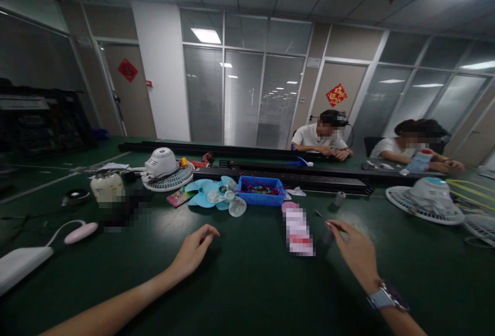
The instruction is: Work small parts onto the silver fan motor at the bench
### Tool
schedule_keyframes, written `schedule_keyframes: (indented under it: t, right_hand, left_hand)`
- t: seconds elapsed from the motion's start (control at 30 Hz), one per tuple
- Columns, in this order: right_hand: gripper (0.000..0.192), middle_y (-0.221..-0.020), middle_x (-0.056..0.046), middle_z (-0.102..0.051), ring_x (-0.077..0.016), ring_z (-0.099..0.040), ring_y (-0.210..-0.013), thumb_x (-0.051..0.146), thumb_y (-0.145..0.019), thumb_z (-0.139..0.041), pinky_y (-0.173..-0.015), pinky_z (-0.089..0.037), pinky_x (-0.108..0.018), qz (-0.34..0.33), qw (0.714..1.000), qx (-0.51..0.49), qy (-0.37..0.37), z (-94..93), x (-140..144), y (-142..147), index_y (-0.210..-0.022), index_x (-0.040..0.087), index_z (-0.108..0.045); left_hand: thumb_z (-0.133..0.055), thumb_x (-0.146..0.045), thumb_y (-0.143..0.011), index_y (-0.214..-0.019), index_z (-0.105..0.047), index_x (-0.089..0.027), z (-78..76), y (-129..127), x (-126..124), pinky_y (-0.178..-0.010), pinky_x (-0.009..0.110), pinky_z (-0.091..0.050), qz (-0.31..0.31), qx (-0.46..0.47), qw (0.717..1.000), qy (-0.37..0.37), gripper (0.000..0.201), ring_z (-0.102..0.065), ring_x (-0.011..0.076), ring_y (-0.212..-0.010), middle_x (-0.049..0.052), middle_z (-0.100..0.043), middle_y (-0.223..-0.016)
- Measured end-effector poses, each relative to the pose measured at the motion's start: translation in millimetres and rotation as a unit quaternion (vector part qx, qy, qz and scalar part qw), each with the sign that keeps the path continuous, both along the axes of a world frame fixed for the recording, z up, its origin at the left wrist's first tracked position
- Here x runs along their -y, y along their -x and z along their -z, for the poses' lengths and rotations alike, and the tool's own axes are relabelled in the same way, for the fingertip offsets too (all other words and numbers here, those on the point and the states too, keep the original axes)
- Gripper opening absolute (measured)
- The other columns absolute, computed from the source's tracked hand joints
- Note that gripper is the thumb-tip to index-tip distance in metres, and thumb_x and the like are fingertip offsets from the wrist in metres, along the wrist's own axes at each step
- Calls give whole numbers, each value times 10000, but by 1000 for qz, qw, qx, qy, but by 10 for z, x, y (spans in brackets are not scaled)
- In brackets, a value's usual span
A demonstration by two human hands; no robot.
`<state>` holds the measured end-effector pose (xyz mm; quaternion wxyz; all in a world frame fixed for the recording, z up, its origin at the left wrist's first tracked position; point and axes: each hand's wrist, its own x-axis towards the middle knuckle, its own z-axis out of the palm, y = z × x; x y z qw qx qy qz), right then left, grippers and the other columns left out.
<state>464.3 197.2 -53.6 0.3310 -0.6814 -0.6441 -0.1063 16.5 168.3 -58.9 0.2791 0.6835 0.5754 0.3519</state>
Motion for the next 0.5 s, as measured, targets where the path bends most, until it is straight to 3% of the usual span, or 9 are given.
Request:
schedule_keyframes:
  t: [0.23,0.5]
  right_hand:
    - [512,-1045,-87,-728,-271,-682,-891,598,-853,-413,-787,-526,-407,-22,1000,-22,0,-7,-20,-60,-1000,216,-721]
    - [364,-936,-45,-757,-288,-714,-791,573,-751,-519,-727,-586,-423,-38,998,-35,-34,178,-178,-330,-892,316,-734]
  left_hand:
    - [-356,-327,-905,-999,-625,-196,48,17,-12,-654,278,-398,14,8,1000,5,313,-602,197,-702,10,-640,-746]
    - [-399,-244,-865,-919,-641,-207,77,-36,-137,-645,265,-393,45,2,999,16,250,-609,187,-684,0,-638,-699]
